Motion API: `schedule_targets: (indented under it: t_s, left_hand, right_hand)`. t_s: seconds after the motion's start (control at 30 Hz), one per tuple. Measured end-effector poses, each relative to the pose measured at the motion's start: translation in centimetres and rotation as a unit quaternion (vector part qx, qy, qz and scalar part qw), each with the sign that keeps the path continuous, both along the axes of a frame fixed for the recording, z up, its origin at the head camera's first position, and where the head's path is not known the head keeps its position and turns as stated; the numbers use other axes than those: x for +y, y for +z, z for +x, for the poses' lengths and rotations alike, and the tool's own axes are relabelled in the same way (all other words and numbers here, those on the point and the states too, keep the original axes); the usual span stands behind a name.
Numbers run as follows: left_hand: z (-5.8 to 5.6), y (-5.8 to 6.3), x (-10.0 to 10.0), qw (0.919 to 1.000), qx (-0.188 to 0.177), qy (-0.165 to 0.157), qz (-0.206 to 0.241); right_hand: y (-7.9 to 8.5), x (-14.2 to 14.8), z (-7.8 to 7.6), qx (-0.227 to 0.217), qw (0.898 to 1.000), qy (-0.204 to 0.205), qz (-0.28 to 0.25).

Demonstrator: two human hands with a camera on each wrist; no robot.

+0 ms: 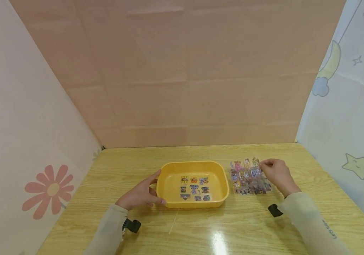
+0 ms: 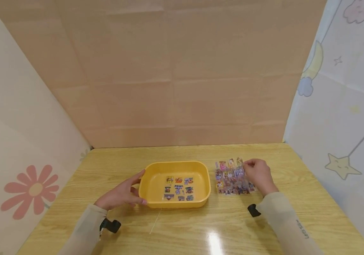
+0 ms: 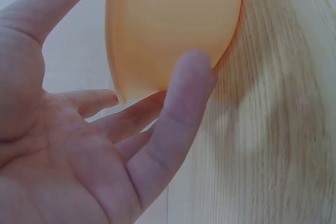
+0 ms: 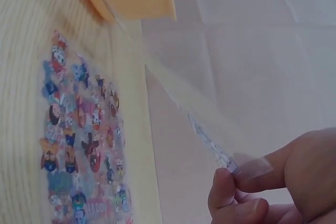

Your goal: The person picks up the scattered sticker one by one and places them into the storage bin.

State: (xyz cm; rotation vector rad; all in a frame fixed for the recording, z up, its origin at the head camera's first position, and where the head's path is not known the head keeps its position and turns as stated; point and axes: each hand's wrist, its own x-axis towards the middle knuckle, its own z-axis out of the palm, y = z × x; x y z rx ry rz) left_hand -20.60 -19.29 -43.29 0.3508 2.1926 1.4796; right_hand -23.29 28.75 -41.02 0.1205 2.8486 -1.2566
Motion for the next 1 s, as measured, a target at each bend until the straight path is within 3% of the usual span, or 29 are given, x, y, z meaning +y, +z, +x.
schedule_targets:
  t_s: [0.5, 1.0]
  left_hand:
    - [0.2, 0.4, 0.2, 1.0000, 0.007, -0.002, 0.003]
    - [0.2, 0.3, 0.2, 0.9998, 0.014, 0.005, -0.012]
  right_hand:
    - [1.7, -0.6, 0.2, 0.020, 1.000, -0.010, -0.018]
    - [2.5, -1.2, 0.1, 0.006, 0.999, -0.004, -0.046]
